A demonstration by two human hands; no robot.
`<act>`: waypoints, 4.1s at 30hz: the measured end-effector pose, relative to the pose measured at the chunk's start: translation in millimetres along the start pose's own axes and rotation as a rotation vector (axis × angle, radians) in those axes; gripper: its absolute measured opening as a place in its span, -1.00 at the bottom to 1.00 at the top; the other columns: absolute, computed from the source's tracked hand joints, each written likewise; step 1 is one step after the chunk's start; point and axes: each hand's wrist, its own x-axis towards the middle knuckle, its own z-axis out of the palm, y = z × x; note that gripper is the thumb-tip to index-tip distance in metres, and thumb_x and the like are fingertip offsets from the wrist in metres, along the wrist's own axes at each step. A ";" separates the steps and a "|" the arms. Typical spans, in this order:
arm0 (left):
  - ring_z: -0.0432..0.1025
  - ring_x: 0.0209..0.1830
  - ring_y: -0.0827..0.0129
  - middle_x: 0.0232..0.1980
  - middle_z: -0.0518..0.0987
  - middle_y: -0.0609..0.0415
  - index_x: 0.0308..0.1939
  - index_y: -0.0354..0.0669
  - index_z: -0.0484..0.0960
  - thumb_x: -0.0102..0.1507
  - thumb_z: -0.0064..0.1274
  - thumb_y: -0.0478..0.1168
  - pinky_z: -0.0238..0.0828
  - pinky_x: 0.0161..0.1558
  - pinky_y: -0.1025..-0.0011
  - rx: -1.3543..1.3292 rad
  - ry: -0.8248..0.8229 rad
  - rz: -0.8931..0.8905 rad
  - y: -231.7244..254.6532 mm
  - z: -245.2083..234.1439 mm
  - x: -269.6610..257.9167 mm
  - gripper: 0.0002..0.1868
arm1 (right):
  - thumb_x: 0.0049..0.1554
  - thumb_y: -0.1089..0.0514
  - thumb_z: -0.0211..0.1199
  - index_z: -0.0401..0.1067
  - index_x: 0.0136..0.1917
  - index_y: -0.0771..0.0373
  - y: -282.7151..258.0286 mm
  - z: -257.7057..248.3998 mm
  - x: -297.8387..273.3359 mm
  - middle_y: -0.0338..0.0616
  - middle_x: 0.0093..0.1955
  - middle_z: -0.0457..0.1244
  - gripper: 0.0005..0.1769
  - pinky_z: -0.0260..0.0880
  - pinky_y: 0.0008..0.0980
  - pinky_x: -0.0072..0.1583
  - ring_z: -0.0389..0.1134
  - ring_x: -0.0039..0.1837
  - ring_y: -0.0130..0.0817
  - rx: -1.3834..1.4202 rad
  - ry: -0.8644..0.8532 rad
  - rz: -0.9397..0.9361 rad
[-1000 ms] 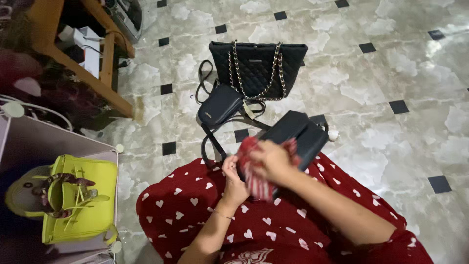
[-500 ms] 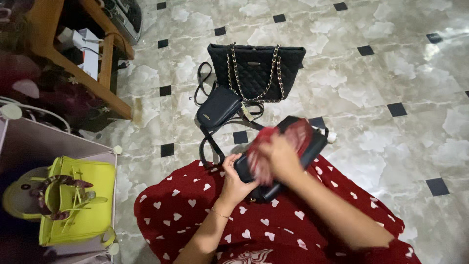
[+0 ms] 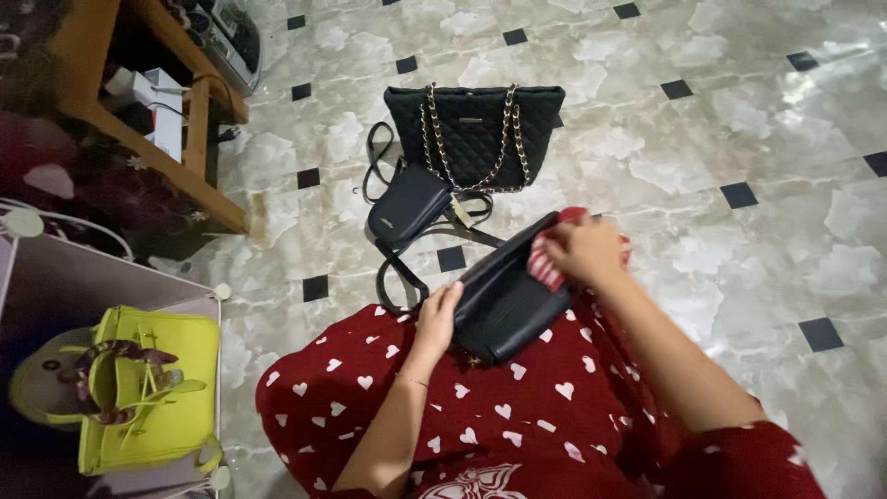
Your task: The person cleans several black handbags by spraying a liquid onto a red cloth and wiping the exterior surfaces. The person handles a small black handbag with a gold clasp, a larger quilted black handbag with a chain strap, and a small black pouch, wiping each one individually.
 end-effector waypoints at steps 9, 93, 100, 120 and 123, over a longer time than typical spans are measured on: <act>0.47 0.01 0.32 0.08 0.64 -0.05 0.20 -0.39 0.60 0.42 -0.15 0.13 0.36 0.06 0.34 -0.428 -0.093 -0.160 -30.0 -10.6 3.9 -0.38 | -0.14 -0.04 0.47 0.59 -0.11 0.11 -150.9 -40.7 -99.5 0.01 -0.02 0.32 -0.66 0.33 -0.04 0.07 0.32 0.10 0.00 0.331 0.016 -0.699; 0.60 -0.09 0.24 -0.01 0.68 -0.05 0.12 -0.38 0.59 0.29 0.11 -0.16 0.55 0.00 0.30 -0.739 -0.076 -0.026 40.0 -43.8 6.7 -0.59 | 0.21 0.37 0.20 0.44 0.37 0.26 22.7 -43.3 19.0 -0.06 0.23 0.38 -0.55 0.45 -0.37 0.16 0.41 0.13 -0.35 1.335 0.544 -0.103; 0.51 0.17 0.38 0.23 0.59 0.08 0.33 -0.21 0.50 0.35 -0.02 -0.04 0.39 0.22 0.35 -1.004 -0.168 -0.197 -11.3 -22.5 6.7 -0.48 | -0.08 0.33 0.23 0.50 0.24 0.08 -143.6 -53.6 -74.1 0.15 0.12 0.30 -0.42 0.41 -0.05 0.02 0.36 0.08 0.05 0.776 0.367 -0.484; 0.48 0.10 0.06 0.19 0.53 -0.22 0.35 -0.44 0.35 0.29 0.23 -0.06 0.48 0.09 0.17 -1.189 -0.185 -0.358 -34.4 -9.9 3.2 -0.31 | -0.11 0.28 0.34 0.52 0.10 0.18 -129.2 -23.8 -93.4 0.09 -0.03 0.30 -0.55 0.44 -0.06 -0.03 0.38 -0.03 0.02 0.555 0.190 -0.364; 0.48 0.11 0.04 0.19 0.53 -0.20 0.35 -0.39 0.37 0.27 0.16 -0.14 0.48 0.12 0.14 -1.302 -0.211 -0.328 -37.8 -3.2 -1.7 -0.36 | -0.12 0.27 0.34 0.53 0.19 0.11 -121.3 -38.8 -109.5 0.07 0.06 0.31 -0.45 0.40 -0.05 0.08 0.38 0.05 0.02 0.641 0.143 -0.493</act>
